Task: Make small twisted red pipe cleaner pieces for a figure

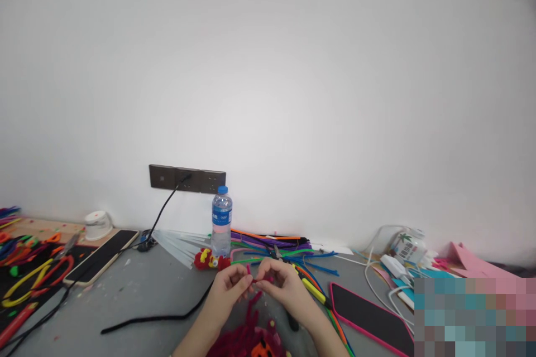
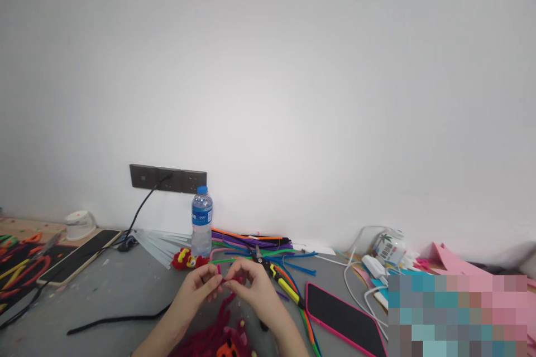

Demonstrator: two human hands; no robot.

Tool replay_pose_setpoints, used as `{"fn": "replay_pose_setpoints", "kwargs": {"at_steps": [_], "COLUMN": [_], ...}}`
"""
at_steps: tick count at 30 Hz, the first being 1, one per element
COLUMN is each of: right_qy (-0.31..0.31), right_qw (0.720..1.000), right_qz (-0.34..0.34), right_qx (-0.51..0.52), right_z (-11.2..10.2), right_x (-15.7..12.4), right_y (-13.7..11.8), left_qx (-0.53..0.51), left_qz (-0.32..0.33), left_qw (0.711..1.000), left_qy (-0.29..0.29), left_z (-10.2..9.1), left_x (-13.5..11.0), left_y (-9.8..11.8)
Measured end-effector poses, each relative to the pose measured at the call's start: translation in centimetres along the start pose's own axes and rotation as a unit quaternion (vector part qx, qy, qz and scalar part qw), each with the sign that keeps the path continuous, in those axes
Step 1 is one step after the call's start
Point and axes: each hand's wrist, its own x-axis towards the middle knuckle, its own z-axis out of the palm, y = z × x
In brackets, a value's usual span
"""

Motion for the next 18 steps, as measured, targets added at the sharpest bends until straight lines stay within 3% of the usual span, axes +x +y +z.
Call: {"fn": "replay_pose_setpoints", "kwargs": {"at_steps": [4,9,18], "right_qy": [0.022,0.027,-0.046], "right_qw": [0.996,0.994,0.989], "right_qz": [-0.002,0.015,0.037], "right_qx": [0.089,0.103,0.132], "right_z": [0.1,0.5,0.6], "right_x": [0.1,0.2,-0.1], "right_y": [0.1,0.0,-0.5], "left_qx": [-0.005,0.01,0.034], "left_qz": [-0.01,-0.023,-0.067], "left_qw": [1.0,0.998,0.985], "left_qy": [-0.011,-0.059,-0.153], "left_z": [0.1,0.4,-0.1], "left_x": [-0.3,-0.8,-1.5], "left_y": [0.7,1.1,1.4]}}
